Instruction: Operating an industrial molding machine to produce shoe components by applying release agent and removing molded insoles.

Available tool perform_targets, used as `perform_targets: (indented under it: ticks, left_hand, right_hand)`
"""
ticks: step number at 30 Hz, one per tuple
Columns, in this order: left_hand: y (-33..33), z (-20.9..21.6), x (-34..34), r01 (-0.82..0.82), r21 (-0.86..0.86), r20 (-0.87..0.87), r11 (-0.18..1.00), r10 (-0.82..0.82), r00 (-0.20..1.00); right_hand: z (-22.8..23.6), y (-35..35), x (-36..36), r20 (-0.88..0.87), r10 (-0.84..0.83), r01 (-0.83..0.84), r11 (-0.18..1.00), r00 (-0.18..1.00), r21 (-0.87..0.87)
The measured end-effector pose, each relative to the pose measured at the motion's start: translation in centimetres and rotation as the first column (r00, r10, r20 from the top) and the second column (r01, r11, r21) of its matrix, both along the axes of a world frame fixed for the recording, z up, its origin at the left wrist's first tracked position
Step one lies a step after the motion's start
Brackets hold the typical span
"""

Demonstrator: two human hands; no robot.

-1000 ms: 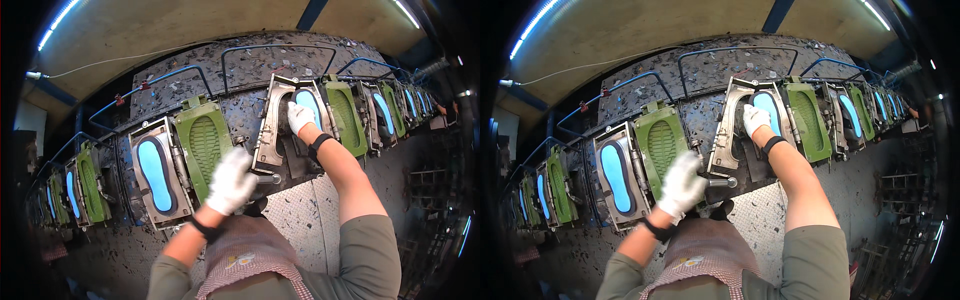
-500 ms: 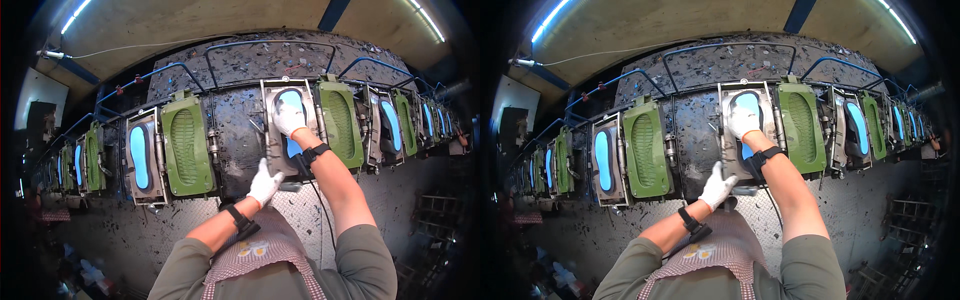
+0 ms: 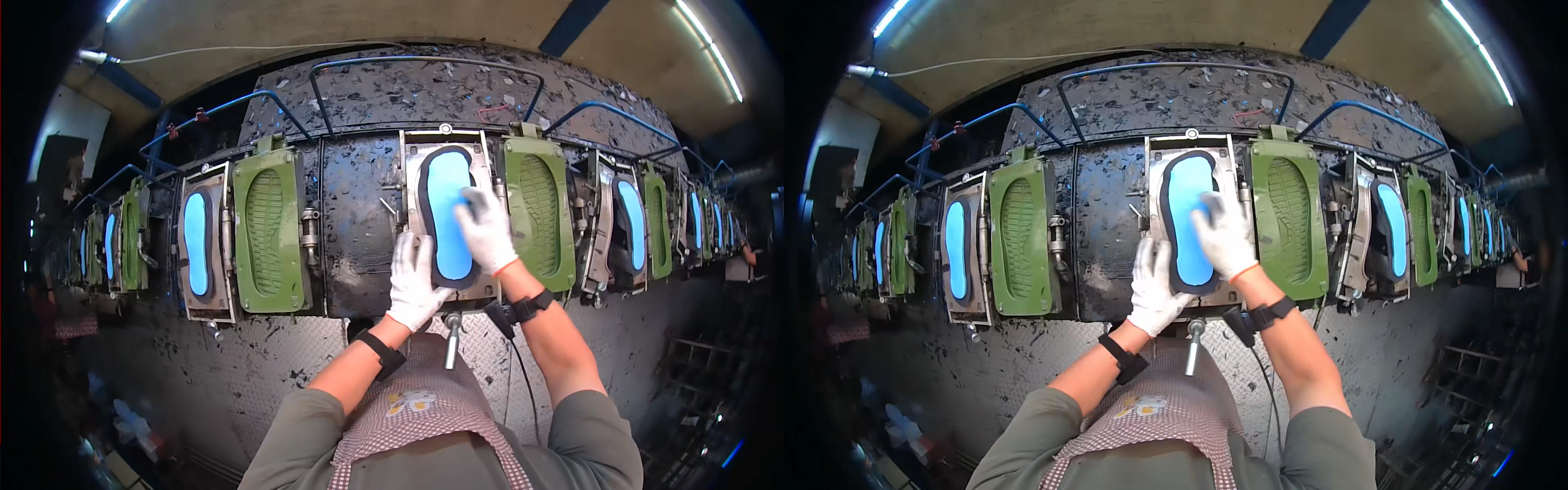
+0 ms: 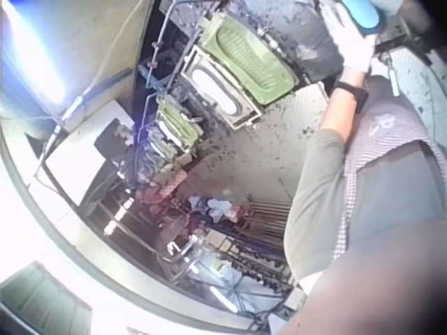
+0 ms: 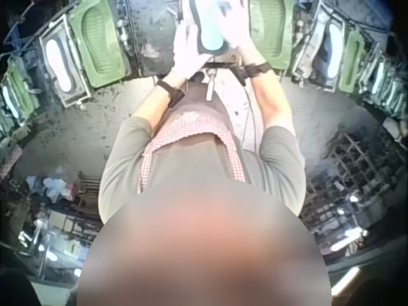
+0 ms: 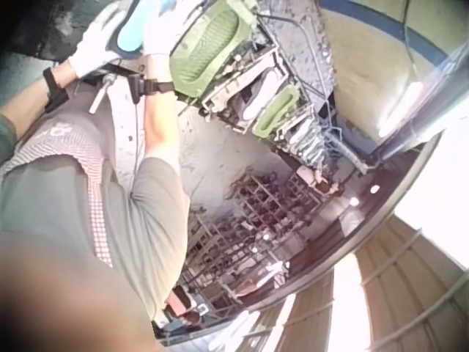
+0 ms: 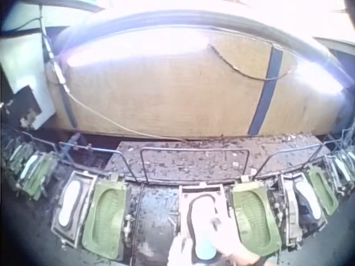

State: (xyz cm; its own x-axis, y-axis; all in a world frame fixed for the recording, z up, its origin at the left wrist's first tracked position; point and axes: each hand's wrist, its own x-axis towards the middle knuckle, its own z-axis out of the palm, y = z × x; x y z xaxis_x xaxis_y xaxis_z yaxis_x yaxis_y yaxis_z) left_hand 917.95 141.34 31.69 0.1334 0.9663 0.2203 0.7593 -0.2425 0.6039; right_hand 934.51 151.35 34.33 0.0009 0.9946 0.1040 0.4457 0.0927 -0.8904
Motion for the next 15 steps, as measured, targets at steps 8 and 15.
perform_targets:
  ticks: [8, 15]
  left_hand:
    - [2.8, 0.8, 1.2, 0.306, 0.183, 0.061, 0.934, -0.321, 0.945]
    - [1.9, 1.4, 2.8, -0.050, 0.049, 0.355, 0.998, 0.029, 0.934]
  right_hand:
    - [2.8, 13.5, 4.8, 0.674, 0.537, -0.282, 0.843, 0.507, -0.459]
    - [0.9, 11.6, 5.2, 0.599, 0.403, -0.206, 0.905, 0.692, -0.371]
